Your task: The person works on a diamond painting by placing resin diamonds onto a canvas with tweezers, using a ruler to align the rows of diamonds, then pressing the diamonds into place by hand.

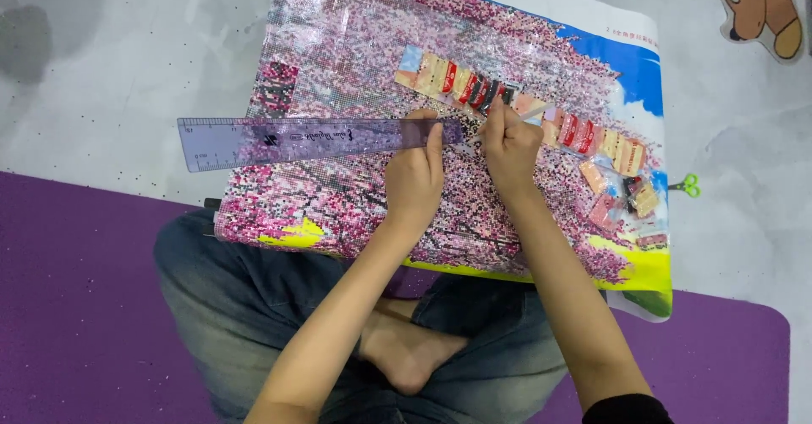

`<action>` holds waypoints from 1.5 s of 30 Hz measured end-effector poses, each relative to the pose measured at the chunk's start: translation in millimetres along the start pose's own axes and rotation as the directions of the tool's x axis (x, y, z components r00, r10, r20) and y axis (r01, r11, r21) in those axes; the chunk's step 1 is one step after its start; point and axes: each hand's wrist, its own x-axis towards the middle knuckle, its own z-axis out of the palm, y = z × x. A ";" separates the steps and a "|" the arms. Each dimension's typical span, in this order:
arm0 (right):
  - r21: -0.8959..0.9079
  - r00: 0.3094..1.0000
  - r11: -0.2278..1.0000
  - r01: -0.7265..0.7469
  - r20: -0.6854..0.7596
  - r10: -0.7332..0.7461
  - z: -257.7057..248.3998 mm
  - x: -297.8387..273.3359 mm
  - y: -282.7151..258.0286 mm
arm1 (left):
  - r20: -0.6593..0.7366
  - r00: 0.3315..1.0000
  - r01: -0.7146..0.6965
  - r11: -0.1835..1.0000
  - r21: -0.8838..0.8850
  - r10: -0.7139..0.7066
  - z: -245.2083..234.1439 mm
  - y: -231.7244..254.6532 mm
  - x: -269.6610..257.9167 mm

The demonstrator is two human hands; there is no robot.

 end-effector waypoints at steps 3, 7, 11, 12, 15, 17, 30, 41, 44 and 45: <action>0.018 1.000 1.000 -0.012 0.008 0.012 0.1 -0.4 -1.5 | 0.011 1.000 0.003 1.000 0.000 -0.003 -0.1 -1.5 0.2; -0.049 0.999 0.999 0.018 0.034 -0.017 1.4 -0.5 -0.7 | 0.018 1.000 0.008 1.000 0.007 -0.008 -0.2 -3.1 0.2; -0.033 1.000 0.999 0.014 0.015 -0.013 0.3 -0.9 -1.6 | 0.018 1.000 0.000 1.000 0.010 -0.001 -1.4 -1.3 0.2; -0.011 1.000 1.000 0.005 -0.002 -0.005 -0.6 -1.2 -1.3 | 0.019 1.000 -0.001 1.000 0.012 0.001 -1.4 -0.8 0.1; 0.049 0.999 0.998 -0.032 -0.029 0.033 -0.4 -1.9 3.4 | 0.014 1.000 -0.016 1.000 -0.017 0.017 -3.0 2.9 0.2; 0.115 0.995 0.991 -0.071 -0.062 0.078 -3.3 -3.6 16.8 | 0.004 0.999 -0.035 0.999 -0.035 0.036 -3.0 1.8 -0.4; 0.126 0.978 0.970 -0.206 -0.014 0.210 -41.3 -42.2 14.2 | 0.217 0.956 -0.173 0.976 -0.128 0.198 -9.4 17.3 0.1; -0.081 0.999 0.996 -0.021 0.038 0.024 -39.4 -44.2 9.0 | 0.256 0.954 -0.124 0.984 -0.126 0.153 -12.5 19.8 0.5; -0.192 0.993 0.975 0.112 0.069 -0.100 -35.3 -49.0 18.5 | 0.260 0.954 -0.124 0.986 -0.108 0.149 -11.5 18.2 0.7; -0.258 0.979 0.945 0.201 0.097 -0.181 -34.1 -50.6 23.3 | 0.261 0.954 -0.125 0.987 -0.105 0.149 -10.5 17.3 1.5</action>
